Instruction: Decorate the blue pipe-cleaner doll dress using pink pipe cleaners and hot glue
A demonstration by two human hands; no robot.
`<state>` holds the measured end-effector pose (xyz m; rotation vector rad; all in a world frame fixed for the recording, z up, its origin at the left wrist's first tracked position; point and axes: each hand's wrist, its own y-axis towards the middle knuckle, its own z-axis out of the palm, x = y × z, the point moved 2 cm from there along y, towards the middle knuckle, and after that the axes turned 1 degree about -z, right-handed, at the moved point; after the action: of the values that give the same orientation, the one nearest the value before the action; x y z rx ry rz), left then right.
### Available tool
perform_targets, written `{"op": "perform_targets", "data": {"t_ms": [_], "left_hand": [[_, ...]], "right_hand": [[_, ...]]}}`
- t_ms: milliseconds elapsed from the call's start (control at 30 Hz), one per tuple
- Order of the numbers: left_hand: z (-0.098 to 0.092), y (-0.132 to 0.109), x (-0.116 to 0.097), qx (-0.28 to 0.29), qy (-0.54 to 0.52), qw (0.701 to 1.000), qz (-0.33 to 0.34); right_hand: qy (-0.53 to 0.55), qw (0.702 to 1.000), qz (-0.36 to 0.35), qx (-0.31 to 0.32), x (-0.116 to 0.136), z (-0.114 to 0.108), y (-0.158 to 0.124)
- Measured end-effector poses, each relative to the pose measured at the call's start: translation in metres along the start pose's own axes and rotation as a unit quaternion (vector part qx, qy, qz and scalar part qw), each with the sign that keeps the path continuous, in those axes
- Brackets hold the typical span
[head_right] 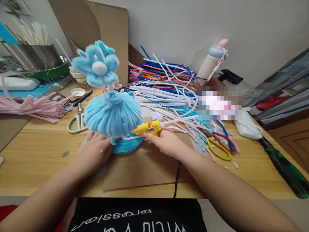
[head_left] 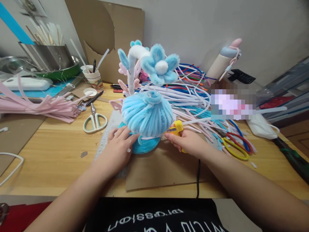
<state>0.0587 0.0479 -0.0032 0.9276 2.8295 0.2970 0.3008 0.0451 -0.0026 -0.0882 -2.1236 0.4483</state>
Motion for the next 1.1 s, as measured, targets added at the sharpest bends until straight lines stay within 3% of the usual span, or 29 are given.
{"op": "perform_targets", "data": {"t_ms": [267, 567, 767, 933, 1100], "left_hand": [[0.000, -0.001, 0.000, 0.002, -0.001, 1.000, -0.001], [-0.001, 0.000, 0.000, -0.002, -0.007, 1.000, -0.004], [-0.001, -0.001, 0.000, -0.002, -0.012, 1.000, 0.001], [-0.001, -0.001, 0.000, 0.007, -0.015, 1.000, -0.008], [-0.001, -0.001, 0.000, 0.004, -0.002, 1.000, -0.002]], "right_hand": [[-0.022, 1.000, 0.013, 0.011, 0.011, -0.002, -0.009], [-0.062, 0.998, -0.027, -0.008, 0.014, -0.003, -0.011], [0.029, 0.999, 0.011, 0.028, 0.006, -0.002, -0.009], [0.128, 0.991, -0.006, 0.045, 0.013, -0.003, -0.010], [0.140, 0.989, -0.014, 0.040, 0.012, -0.004, -0.007]]}}
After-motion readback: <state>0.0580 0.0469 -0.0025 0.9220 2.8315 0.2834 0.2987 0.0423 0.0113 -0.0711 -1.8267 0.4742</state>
